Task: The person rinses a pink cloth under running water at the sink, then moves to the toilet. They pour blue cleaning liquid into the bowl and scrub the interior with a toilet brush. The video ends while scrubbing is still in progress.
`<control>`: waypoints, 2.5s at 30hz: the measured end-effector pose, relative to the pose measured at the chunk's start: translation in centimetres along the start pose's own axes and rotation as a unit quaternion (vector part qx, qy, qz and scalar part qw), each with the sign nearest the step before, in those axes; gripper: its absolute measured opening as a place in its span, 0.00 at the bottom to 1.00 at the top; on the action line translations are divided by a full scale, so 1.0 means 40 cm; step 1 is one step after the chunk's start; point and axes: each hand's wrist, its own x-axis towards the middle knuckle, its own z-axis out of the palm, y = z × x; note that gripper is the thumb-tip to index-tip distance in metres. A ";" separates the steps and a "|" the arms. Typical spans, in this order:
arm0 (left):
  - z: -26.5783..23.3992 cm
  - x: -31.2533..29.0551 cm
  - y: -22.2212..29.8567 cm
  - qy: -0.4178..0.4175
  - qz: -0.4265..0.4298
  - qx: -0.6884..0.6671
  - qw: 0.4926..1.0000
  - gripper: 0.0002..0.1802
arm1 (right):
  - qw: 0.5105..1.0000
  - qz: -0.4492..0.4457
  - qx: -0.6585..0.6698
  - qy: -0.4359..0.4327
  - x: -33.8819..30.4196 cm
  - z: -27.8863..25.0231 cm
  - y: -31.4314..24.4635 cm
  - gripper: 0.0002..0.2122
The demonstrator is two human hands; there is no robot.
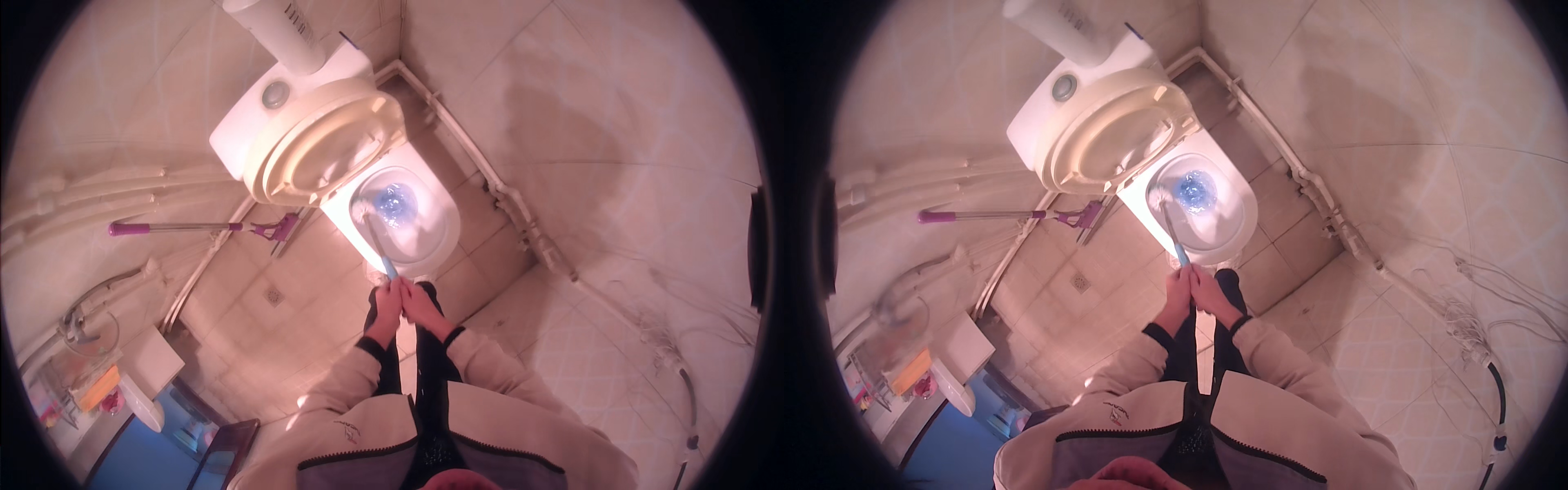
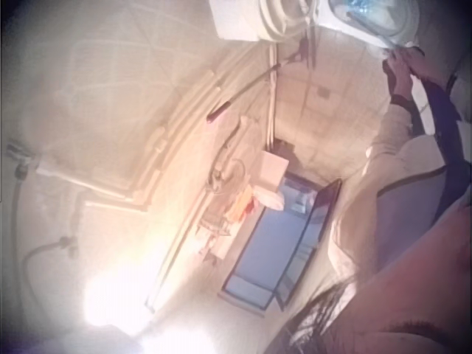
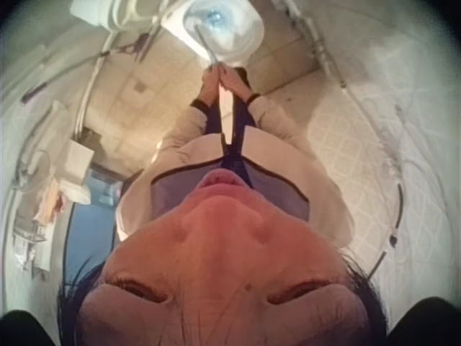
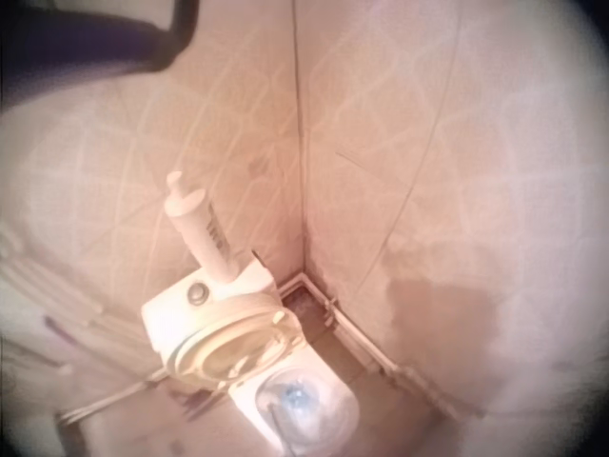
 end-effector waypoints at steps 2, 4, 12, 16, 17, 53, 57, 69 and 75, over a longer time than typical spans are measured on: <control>0.026 -0.002 -0.001 0.041 0.022 -0.005 0.999 0.17 | 0.999 -0.016 -0.014 0.025 0.004 -0.024 -0.020 0.18; 0.083 0.037 0.025 0.034 0.110 0.023 0.993 0.18 | 0.999 -0.026 -0.006 0.036 0.034 -0.075 -0.047 0.18; 0.186 0.108 -0.018 -0.140 0.118 0.336 0.924 0.24 | 0.943 0.089 0.275 0.165 -0.025 -0.117 0.036 0.15; 0.091 0.080 -0.169 -0.086 0.049 0.302 0.948 0.24 | 0.960 0.135 0.215 0.117 -0.035 -0.062 0.136 0.15; 0.072 0.096 -0.181 -0.041 0.021 0.282 0.958 0.24 | 0.976 0.090 0.153 0.125 0.011 -0.049 0.139 0.16; 0.130 0.009 -0.117 -0.167 -0.254 -0.150 0.941 0.10 | 0.963 -0.078 -0.255 -0.022 -0.025 -0.187 0.136 0.15; 0.208 -0.016 -0.146 -0.211 -0.287 -0.174 0.918 0.12 | 0.970 -0.003 -0.241 0.014 -0.025 -0.286 0.188 0.13; 0.068 0.197 0.114 -0.169 -0.160 -0.224 0.946 0.26 | 0.983 0.121 0.133 0.034 0.169 -0.161 -0.044 0.14; 0.045 0.137 0.096 -0.040 -0.018 -0.150 0.988 0.20 | 0.999 0.032 -0.002 -0.041 0.066 -0.065 -0.109 0.19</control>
